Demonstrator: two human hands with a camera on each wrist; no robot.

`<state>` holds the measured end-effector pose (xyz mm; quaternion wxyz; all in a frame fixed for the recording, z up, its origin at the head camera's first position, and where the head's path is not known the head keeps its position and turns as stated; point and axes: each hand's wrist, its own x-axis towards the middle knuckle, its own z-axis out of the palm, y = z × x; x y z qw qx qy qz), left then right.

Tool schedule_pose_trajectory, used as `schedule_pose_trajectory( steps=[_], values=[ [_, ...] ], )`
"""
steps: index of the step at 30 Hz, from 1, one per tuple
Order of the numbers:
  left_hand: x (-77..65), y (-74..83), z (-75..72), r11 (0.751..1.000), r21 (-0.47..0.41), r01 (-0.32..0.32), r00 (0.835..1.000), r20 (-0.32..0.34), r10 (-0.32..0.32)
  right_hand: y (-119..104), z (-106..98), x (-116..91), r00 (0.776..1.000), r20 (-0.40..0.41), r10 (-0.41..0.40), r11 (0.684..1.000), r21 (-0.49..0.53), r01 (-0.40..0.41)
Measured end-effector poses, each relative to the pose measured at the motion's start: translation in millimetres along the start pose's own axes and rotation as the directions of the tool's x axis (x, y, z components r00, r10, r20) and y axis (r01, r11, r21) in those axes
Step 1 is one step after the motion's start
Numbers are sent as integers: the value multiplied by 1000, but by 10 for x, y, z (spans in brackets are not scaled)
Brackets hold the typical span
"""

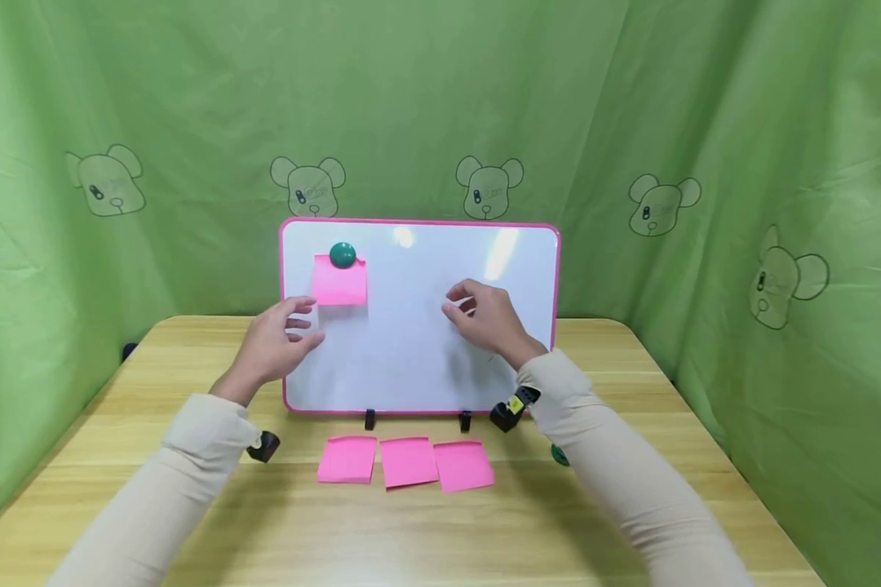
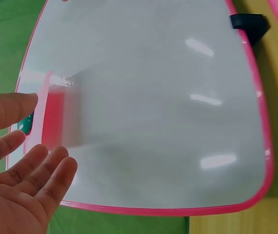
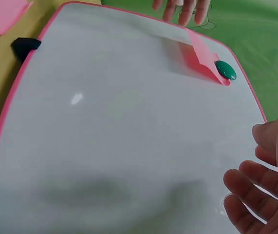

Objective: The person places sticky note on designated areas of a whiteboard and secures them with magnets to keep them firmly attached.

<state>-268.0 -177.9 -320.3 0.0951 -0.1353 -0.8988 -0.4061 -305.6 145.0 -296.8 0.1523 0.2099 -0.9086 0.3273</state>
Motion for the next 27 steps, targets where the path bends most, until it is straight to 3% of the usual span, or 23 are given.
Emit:
schedule_pose_trajectory(
  steps=[10, 27],
  values=[
    [-251, -96, 181, 999, -20, -24, 999, 37, 25, 296, -124, -405, 1000, 6, 16, 1000, -27, -16],
    [-614, -282, 587, 999, -53, 4, 994, 111, 2, 781, -200, -1081, 996, 46, 80, 997, -18, -79]
  ],
)
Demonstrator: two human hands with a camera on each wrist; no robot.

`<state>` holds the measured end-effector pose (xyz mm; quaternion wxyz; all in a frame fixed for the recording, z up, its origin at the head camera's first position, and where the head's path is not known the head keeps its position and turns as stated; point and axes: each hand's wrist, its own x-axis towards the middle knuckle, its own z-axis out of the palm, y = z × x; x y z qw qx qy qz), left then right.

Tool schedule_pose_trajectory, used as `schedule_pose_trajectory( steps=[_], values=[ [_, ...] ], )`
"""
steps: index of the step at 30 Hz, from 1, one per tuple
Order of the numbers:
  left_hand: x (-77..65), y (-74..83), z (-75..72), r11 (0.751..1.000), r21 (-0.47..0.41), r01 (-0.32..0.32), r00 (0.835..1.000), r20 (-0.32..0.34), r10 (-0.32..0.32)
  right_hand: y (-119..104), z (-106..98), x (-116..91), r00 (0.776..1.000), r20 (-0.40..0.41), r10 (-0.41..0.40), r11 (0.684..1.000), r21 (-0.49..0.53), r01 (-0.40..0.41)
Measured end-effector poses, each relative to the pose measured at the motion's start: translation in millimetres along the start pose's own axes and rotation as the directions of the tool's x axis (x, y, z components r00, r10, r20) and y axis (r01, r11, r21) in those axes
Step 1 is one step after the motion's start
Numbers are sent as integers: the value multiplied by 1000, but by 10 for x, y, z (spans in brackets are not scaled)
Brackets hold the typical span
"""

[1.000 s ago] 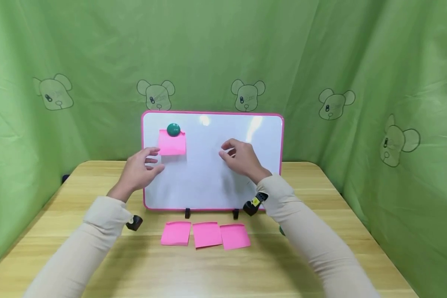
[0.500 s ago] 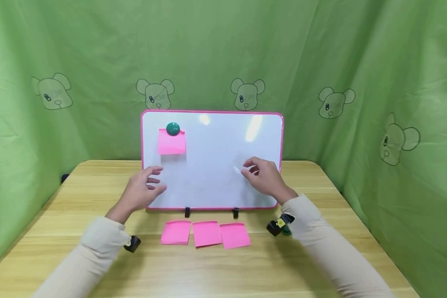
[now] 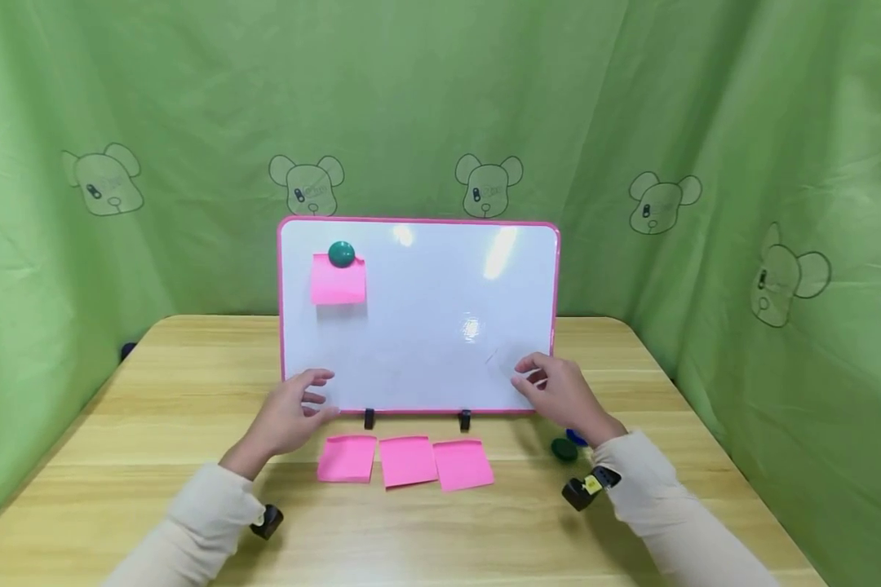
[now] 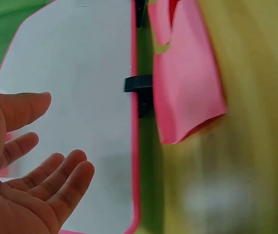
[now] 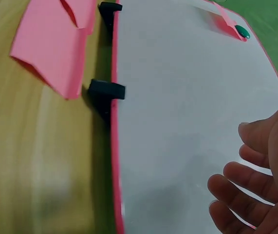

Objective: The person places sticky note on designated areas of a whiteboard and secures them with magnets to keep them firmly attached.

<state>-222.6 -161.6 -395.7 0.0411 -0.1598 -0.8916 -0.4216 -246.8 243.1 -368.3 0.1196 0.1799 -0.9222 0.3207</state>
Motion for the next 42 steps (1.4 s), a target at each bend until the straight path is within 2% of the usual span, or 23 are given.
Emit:
schedule_pose_trajectory(
  steps=[9, 19, 27, 34, 38, 42],
  values=[
    [-72, -86, 122, 997, -12, 79, 996, 49, -78, 193, 55, -191, 998, 41, 40, 999, -23, -39],
    [-123, -124, 238, 995, -31, 98, 993, 75, -95, 398, 52, -357, 990, 112, 82, 993, -90, -72],
    [-142, -117, 294, 988, 72, 135, 984, 106, -142, 470, 15, -448, 969, 212, 130, 987, -117, -106],
    [-145, -116, 311, 979, 158, 132, 981, 122, -152, 519, -9, -508, 946, 282, 160, 978, -172, -114],
    [-153, -122, 328, 977, 165, 136, 977, 143, -160, 533, -24, -538, 939, 308, 152, 976, -197, -93],
    [-161, -121, 340, 974, 184, 129, 974, 163, -160, 535, -28, -561, 926, 339, 166, 977, -185, -107]
  ],
)
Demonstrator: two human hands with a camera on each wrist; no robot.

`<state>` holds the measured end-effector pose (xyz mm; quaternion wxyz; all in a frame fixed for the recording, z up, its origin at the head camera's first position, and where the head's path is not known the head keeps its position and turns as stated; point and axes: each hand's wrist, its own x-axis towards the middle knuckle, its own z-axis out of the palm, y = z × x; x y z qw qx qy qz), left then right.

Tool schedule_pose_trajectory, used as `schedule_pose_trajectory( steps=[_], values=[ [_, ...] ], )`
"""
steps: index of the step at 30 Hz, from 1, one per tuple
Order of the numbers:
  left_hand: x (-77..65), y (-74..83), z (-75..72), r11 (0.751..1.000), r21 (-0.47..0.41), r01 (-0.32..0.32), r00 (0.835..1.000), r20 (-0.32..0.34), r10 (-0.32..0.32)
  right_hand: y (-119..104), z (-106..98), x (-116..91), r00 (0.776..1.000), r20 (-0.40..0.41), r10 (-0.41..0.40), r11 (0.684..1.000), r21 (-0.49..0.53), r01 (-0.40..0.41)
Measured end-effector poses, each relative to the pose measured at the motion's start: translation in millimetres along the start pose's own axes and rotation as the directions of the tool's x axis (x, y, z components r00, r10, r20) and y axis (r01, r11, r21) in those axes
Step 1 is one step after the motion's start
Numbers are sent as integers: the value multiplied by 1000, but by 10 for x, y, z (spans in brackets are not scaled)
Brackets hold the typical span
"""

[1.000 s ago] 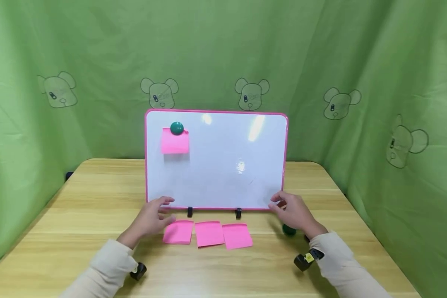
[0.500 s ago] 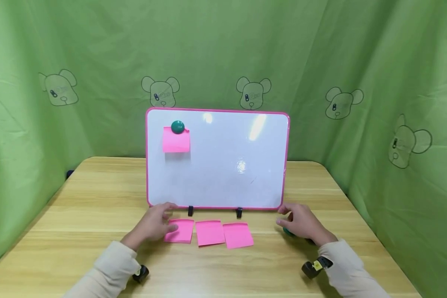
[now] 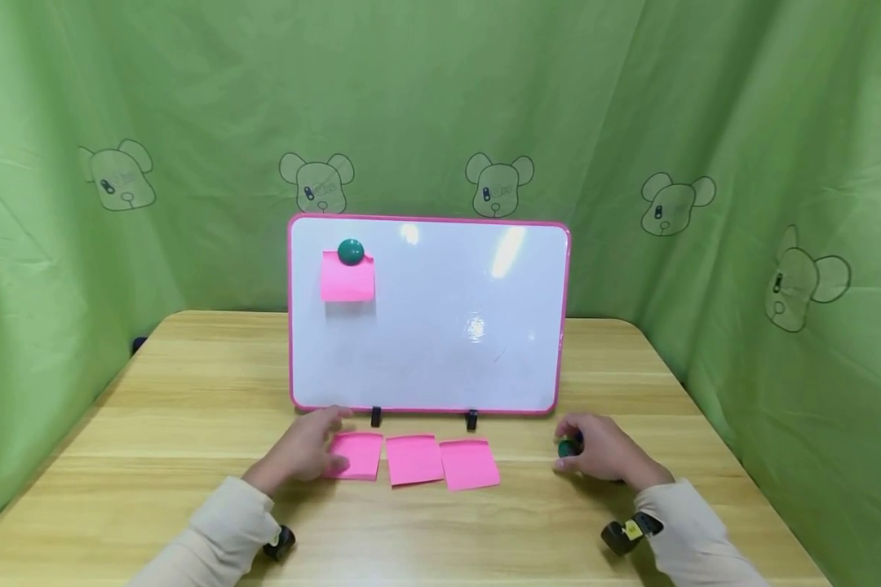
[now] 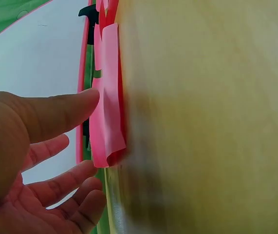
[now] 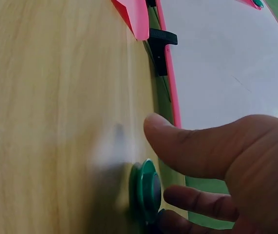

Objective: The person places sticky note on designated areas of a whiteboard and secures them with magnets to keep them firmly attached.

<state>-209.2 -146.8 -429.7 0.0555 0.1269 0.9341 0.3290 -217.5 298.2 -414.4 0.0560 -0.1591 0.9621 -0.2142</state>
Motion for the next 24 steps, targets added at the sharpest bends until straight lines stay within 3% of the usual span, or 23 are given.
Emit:
schedule_pose_trajectory(
  steps=[6, 12, 24],
  values=[
    [10, -7, 37, 999, 27, -37, 999, 5, 37, -1, 13, -15, 999, 29, 35, 999, 18, -36],
    [15, -20, 56, 999, 22, -30, 999, 19, 30, 17, 19, -17, 1000, -2, -8, 1000, 1, 8],
    [24, -27, 57, 993, 64, -95, 995, 44, 93, 3, 44, -16, 999, -26, -22, 1000, 0, 22]
  ],
)
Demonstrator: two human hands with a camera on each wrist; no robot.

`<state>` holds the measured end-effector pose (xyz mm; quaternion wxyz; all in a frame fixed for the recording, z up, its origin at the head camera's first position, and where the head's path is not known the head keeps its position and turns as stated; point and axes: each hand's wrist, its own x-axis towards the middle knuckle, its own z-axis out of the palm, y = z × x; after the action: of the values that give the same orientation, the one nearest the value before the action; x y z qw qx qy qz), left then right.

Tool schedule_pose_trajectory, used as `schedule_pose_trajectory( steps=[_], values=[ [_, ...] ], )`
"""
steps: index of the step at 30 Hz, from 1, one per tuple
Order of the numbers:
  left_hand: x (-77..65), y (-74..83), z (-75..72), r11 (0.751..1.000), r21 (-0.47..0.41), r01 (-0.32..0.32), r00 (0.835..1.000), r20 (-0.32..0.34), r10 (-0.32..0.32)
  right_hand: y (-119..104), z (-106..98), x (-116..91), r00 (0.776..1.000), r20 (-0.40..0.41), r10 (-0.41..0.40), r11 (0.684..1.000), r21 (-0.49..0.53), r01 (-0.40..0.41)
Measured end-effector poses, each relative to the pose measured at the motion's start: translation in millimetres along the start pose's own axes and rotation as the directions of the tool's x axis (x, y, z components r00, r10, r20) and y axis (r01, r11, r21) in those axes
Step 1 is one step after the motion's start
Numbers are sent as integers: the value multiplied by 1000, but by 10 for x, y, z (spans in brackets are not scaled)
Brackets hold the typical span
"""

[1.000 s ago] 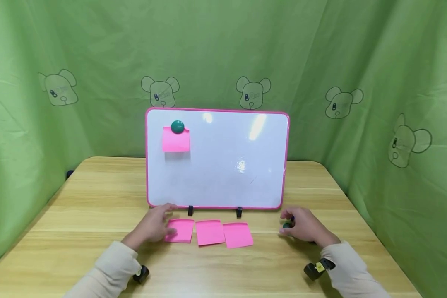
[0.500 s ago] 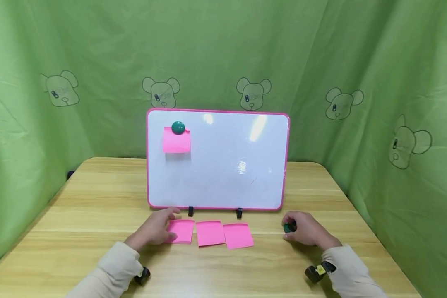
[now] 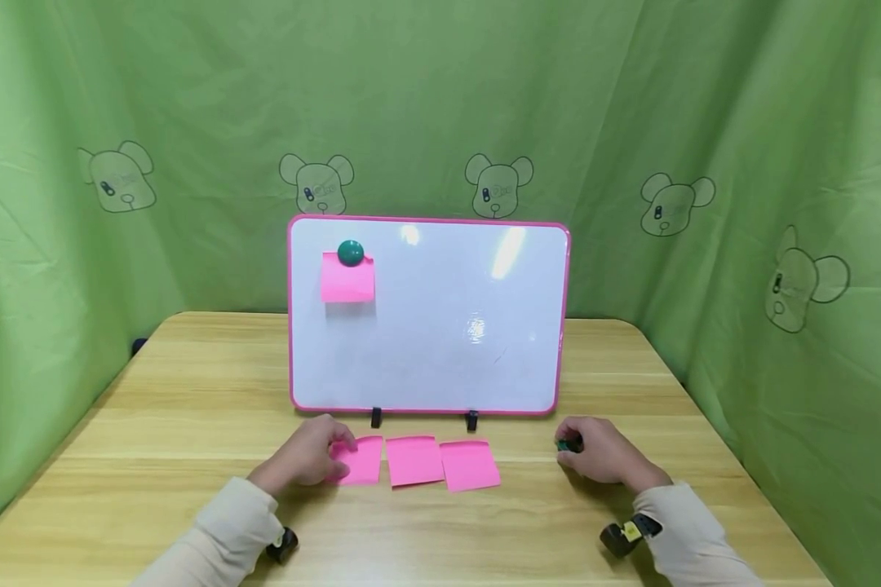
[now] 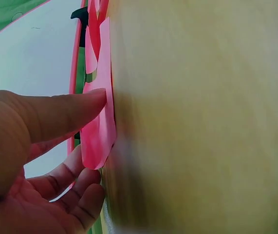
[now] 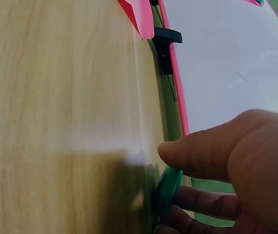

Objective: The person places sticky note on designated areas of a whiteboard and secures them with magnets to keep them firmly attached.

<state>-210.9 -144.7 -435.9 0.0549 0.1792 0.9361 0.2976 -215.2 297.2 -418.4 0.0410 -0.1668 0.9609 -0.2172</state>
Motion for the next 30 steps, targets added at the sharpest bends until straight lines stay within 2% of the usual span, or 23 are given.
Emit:
schedule_pose_trajectory(
  steps=[13, 20, 30],
  values=[
    [8, 30, -6, 999, -36, 27, 999, -26, -28, -25, -9, 30, 998, 11, 56, 998, 11, -56],
    [-3, 4, 0, 998, -55, -13, 997, -76, 8, -18, -7, 29, 998, -3, 58, 998, -3, -58],
    [-6, -1, -63, 988, -155, 9, 993, -116, -27, -13, -12, 58, 998, -40, 52, 999, -7, -53]
  ],
)
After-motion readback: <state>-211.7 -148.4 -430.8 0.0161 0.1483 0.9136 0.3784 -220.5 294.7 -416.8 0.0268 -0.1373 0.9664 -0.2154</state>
